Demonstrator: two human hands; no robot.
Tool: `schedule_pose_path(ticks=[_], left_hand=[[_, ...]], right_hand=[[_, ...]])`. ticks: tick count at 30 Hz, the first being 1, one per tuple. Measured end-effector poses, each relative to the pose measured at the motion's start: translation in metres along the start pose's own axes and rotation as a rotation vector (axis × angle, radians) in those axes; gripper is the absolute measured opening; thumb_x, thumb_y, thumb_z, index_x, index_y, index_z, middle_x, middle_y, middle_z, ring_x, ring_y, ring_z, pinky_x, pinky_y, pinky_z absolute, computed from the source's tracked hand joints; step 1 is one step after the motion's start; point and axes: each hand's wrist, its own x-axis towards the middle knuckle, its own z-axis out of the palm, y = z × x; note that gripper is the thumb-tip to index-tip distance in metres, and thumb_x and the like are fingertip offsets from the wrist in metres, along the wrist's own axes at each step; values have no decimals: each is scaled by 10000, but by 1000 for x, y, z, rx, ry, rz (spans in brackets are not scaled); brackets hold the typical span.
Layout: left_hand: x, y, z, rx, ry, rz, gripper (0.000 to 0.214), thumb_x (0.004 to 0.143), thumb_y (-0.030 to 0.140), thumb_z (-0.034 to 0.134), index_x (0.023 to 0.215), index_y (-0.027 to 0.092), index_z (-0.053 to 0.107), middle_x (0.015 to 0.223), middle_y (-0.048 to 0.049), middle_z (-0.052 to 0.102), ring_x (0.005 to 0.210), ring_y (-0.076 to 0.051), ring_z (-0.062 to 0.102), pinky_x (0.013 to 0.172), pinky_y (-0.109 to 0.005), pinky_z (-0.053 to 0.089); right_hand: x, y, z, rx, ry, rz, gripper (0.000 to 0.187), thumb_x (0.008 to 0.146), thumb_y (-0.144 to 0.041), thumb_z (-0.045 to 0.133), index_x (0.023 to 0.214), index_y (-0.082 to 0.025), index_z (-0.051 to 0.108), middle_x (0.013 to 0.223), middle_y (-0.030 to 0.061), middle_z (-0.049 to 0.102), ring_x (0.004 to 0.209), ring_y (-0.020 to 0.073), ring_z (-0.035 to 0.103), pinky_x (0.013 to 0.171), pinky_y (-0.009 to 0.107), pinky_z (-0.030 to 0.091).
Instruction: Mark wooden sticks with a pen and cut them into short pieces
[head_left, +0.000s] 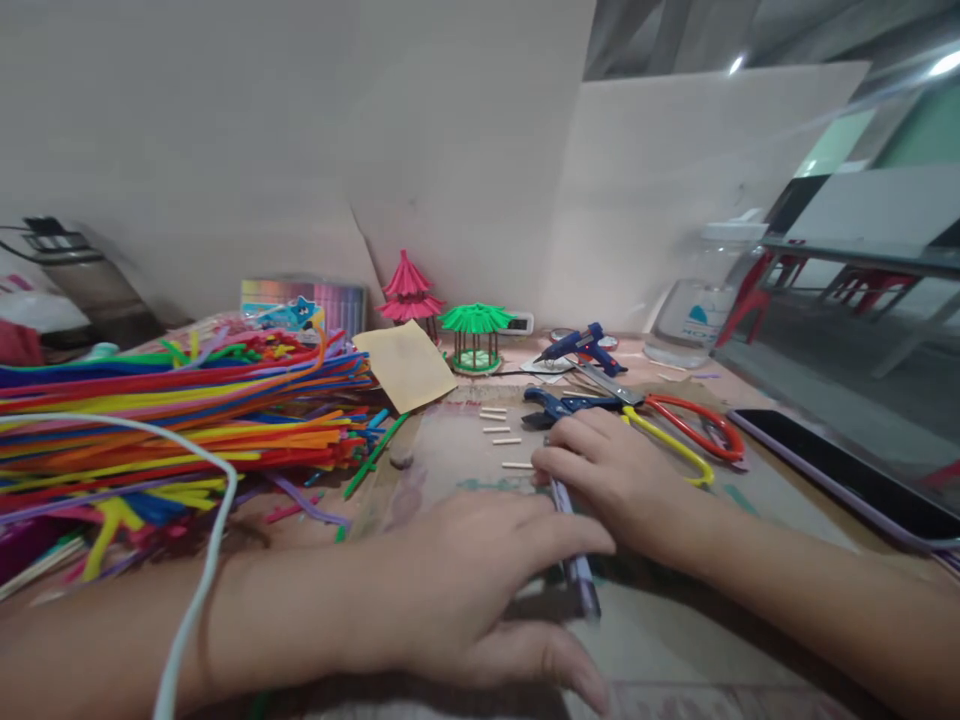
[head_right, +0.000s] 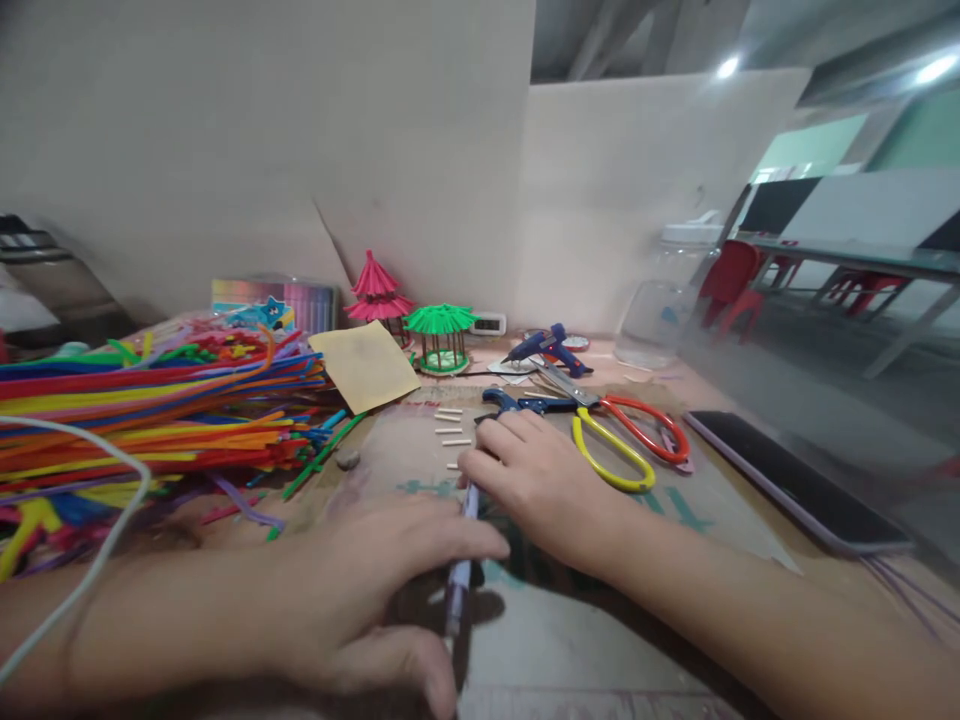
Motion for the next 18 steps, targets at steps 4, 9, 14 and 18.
schedule_pose_path(ticks=[4, 9, 14, 18], left_hand=[[-3, -1, 5, 47, -47, 39, 480, 910, 626, 524, 1060, 176, 598, 852, -62, 660, 764, -184, 603, 752, -282, 480], [-7, 2, 2, 8, -102, 19, 506, 863, 636, 592, 1127, 204, 594, 979, -82, 649, 859, -198, 604, 758, -279, 490], [-6, 4, -1, -48, -182, -23, 464, 857, 581, 645, 1140, 215, 605, 1022, -74, 658, 912, -193, 617, 812, -281, 494], [-5, 0, 3, -63, -143, 8, 398, 859, 592, 638, 999, 221, 649, 861, -27, 645, 764, -148, 603, 783, -259, 474]], right_hand=[[2, 0, 5, 48, 112, 109, 169, 974, -220, 492, 998, -184, 656, 1058, 127, 622, 935, 257, 570, 783, 411, 499], [5, 1, 11, 356, 146, 249, 163, 982, -260, 513, 1109, -195, 593, 1116, 123, 654, 1028, 241, 627, 884, 416, 534], [6, -4, 14, 448, 142, 267, 159, 991, -237, 481, 1106, -188, 579, 1075, 121, 684, 1006, 235, 645, 863, 407, 540], [5, -9, 16, 560, 168, 305, 176, 954, -154, 492, 1092, -199, 592, 1051, 96, 695, 986, 214, 652, 853, 384, 545]])
